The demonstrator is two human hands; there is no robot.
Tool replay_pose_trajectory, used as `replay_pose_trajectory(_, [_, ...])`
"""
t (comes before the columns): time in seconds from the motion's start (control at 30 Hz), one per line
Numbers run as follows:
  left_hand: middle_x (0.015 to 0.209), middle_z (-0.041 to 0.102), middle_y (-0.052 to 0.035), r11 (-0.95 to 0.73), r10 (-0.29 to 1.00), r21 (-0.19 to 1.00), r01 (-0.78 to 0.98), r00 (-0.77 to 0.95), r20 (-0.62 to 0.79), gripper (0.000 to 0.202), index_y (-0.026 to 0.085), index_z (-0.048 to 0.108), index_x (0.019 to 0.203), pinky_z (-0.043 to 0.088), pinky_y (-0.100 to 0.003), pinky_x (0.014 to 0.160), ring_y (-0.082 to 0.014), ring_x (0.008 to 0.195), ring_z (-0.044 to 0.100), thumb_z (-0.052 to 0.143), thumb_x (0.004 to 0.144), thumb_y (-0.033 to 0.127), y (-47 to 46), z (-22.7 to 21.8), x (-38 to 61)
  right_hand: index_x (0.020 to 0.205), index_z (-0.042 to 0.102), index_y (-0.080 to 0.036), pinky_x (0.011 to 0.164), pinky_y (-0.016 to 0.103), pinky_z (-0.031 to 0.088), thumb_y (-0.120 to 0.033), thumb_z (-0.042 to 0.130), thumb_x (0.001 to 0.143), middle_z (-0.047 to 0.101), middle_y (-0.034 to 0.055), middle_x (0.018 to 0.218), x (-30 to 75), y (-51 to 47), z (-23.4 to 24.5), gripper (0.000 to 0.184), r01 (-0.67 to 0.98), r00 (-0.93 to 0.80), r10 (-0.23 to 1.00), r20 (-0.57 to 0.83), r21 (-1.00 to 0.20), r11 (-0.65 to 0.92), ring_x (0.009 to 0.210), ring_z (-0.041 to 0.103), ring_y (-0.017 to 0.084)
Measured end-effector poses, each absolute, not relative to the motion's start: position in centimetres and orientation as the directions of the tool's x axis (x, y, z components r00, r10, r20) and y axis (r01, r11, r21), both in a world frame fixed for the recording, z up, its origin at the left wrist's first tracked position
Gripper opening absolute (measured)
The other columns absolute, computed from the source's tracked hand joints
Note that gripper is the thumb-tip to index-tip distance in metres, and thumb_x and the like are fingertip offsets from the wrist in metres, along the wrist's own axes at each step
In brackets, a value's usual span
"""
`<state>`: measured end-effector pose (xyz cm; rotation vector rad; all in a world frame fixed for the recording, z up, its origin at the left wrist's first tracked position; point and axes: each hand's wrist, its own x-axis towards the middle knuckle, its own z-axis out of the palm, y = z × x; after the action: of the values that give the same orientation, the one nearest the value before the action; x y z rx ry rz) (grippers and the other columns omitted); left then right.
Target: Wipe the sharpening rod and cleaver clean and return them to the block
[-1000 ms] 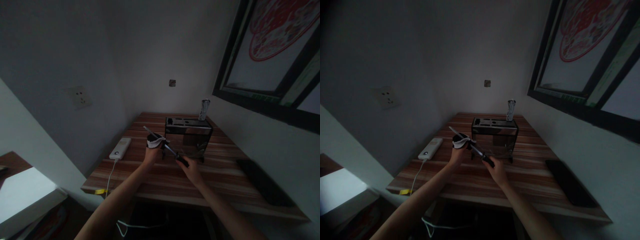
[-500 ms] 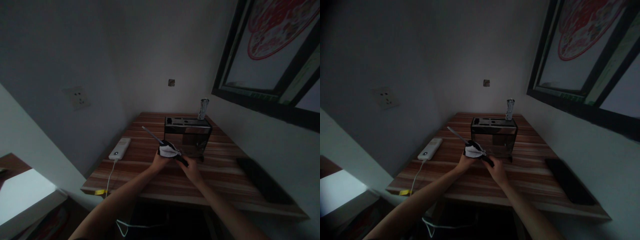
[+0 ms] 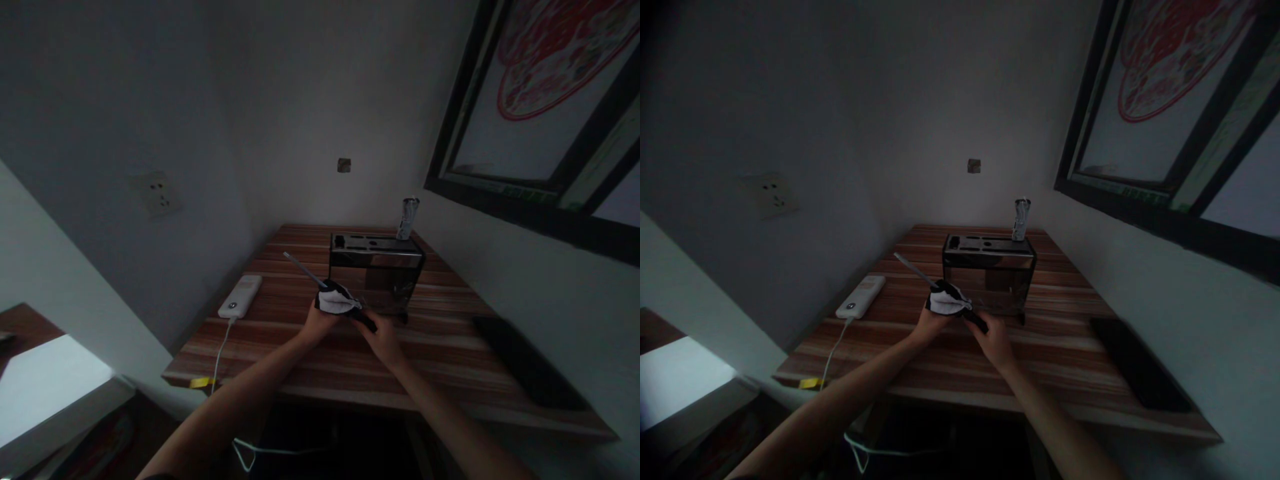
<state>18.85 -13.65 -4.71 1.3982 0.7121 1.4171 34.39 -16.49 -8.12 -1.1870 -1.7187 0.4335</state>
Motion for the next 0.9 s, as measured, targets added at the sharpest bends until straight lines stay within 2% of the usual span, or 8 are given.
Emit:
replay_pose_trajectory(0.17, [0.084,0.067,-0.0055,-0.383,0.902,0.891,-0.244,0.109,0.417,0.029,0.015,0.063,0.081,0.050,-0.033,0.075,-0.0191,0.079,0.062,0.074,0.055,0.020,-12.7,-5.0,18.3,0.085,0.067,-0.018,0.070,0.032,0.048,-0.039,0.056,0.076,0.069,0.0071,0.084,34.2,-16.6,-7.8,0.025,0.511,-0.057,0.857,0.512,-0.723,0.465,0.080,0.063,0.025])
replay_pose_trajectory(0.4, [0.082,0.067,-0.0048,-0.434,0.901,0.870,-0.233,-0.132,0.413,0.030,0.015,0.065,0.079,0.049,-0.030,0.071,-0.0181,0.076,0.062,0.076,0.052,0.021,-11.3,-3.2,16.3,0.083,0.067,-0.018,0.066,0.028,0.048,-0.039,0.057,0.076,0.069,0.0050,0.082,34.1,-16.7,-7.5,0.025,0.520,-0.040,0.860,0.510,-0.724,0.453,0.077,0.063,0.023])
replay_pose_trajectory(0.63, [0.086,0.067,-0.0032,-0.511,0.855,0.757,-0.407,-0.332,0.399,0.032,0.016,0.063,0.084,0.047,-0.029,0.078,-0.0165,0.081,0.062,0.074,0.055,0.024,-9.9,-2.2,14.6,0.087,0.067,-0.019,0.069,0.030,0.049,-0.038,0.056,0.076,0.069,0.0059,0.086,34.0,-16.5,-7.9,0.025,0.477,-0.069,0.867,0.493,-0.747,0.463,0.082,0.063,0.024])
replay_pose_trajectory(0.9, [0.090,0.066,-0.0012,-0.534,0.833,0.684,-0.497,-0.446,0.327,0.040,0.019,0.058,0.095,0.044,-0.026,0.080,-0.0141,0.089,0.060,0.072,0.059,0.031,-8.1,-2.9,13.4,0.092,0.066,-0.020,0.075,0.035,0.048,-0.040,0.056,0.076,0.069,0.0059,0.089,34.3,-16.1,-8.5,0.027,0.478,-0.101,0.886,0.453,-0.759,0.442,0.083,0.063,0.024])
